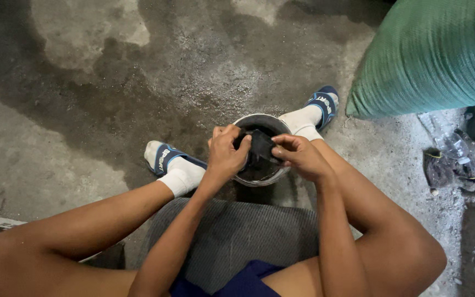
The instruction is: The person sits on the floor with a bucket of soapy water between the legs and scrubs a metal coil spring, working the sponge along the coils. The person lifts the spring out of the bucket, turns it to reach different sections, and continues scrubbing the coils by hand.
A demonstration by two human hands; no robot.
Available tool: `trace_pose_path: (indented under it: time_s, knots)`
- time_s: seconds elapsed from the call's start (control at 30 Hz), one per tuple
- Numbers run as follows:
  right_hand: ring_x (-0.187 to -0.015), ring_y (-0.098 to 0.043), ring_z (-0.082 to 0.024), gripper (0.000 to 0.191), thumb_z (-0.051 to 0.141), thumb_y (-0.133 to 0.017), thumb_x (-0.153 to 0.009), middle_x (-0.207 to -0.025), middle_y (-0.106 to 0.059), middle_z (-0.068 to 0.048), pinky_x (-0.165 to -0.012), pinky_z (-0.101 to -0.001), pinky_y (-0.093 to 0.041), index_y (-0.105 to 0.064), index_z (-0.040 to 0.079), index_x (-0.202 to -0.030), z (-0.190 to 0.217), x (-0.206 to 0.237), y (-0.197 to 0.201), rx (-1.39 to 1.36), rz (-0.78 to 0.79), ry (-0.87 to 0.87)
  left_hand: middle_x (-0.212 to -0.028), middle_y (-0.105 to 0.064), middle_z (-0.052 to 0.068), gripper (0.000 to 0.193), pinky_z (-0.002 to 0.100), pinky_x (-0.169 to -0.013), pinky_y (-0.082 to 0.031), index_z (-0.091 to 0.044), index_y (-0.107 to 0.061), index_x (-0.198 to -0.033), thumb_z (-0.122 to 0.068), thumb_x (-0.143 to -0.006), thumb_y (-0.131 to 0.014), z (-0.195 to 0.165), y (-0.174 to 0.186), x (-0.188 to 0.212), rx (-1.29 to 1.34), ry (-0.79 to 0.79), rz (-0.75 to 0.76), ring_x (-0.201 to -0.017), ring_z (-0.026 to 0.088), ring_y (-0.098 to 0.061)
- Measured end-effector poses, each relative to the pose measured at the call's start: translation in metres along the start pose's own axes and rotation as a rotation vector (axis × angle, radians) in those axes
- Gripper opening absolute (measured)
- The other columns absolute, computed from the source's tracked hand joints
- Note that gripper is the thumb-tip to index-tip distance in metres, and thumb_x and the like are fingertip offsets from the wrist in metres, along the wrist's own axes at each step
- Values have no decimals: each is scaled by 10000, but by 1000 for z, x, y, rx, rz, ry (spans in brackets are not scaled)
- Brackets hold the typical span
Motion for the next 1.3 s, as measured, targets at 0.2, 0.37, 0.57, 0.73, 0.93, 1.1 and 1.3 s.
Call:
trace_pose_path:
  time_s: [0.2,0.37,0.57,0.73,0.93,1.1,1.3]
  knots:
    - [-761,-610,-57,223,51,-784,-861,-885,-667,37,-671,-240,-510,-685,52,-1062,0,9,0,-36,103,-45,-950,-650,125,223,512,-836,-422,-26,-617,-926,-246,-960,-627,-2,0,3,-44,-36,-73,-984,373,-570]
    - [-671,-595,-79,218,24,-793,-830,-790,-651,8,-593,-249,-469,-681,61,-1013,-7,9,5,41,41,-92,-906,-598,191,291,524,-794,-432,-7,-554,-889,-255,-1041,-567,11,5,-1,-28,17,-119,-936,415,-566]
    - [-742,-663,-95,177,85,-740,-889,-891,-742,-23,-667,-258,-541,-751,19,-1053,-17,-5,31,117,-200,-56,-929,-590,201,283,531,-768,-420,-1,-549,-915,-244,-1058,-531,1,7,1,-27,-115,-152,-912,432,-544]
    - [-845,-677,-131,227,132,-720,-936,-955,-761,-51,-751,-263,-552,-770,9,-1121,-10,-8,34,362,-279,-5,-898,-588,186,310,527,-766,-415,-1,-537,-886,-260,-1056,-551,5,6,0,-22,-29,-123,-903,414,-552]
    - [-1053,-650,-91,422,202,-699,-925,-1158,-702,35,-913,-218,-547,-620,67,-1317,26,-7,-4,175,-227,297,-893,-615,163,302,498,-761,-437,-20,-611,-872,-288,-1011,-618,-7,8,0,11,-92,-71,-898,387,-567]
    - [-954,-579,-124,318,109,-804,-916,-1015,-644,-9,-795,-271,-486,-647,-47,-1145,29,-10,-25,290,-188,295,-910,-642,144,270,468,-774,-461,-35,-681,-894,-291,-976,-676,-13,10,-4,22,-131,-36,-899,365,-586]
    - [-786,-672,-104,135,75,-721,-938,-864,-700,-1,-706,-243,-548,-660,6,-1037,31,3,25,161,-434,284,-958,-649,140,200,459,-838,-478,-36,-684,-982,-228,-1021,-644,-26,21,-2,62,-148,-85,-924,358,-600]
Point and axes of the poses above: each hand's wrist, its own x-axis away from the middle knuckle, its own y-axis out of the back of the hand, z = x × y, the point moved 10 cm from there along -x, towards the middle knuckle
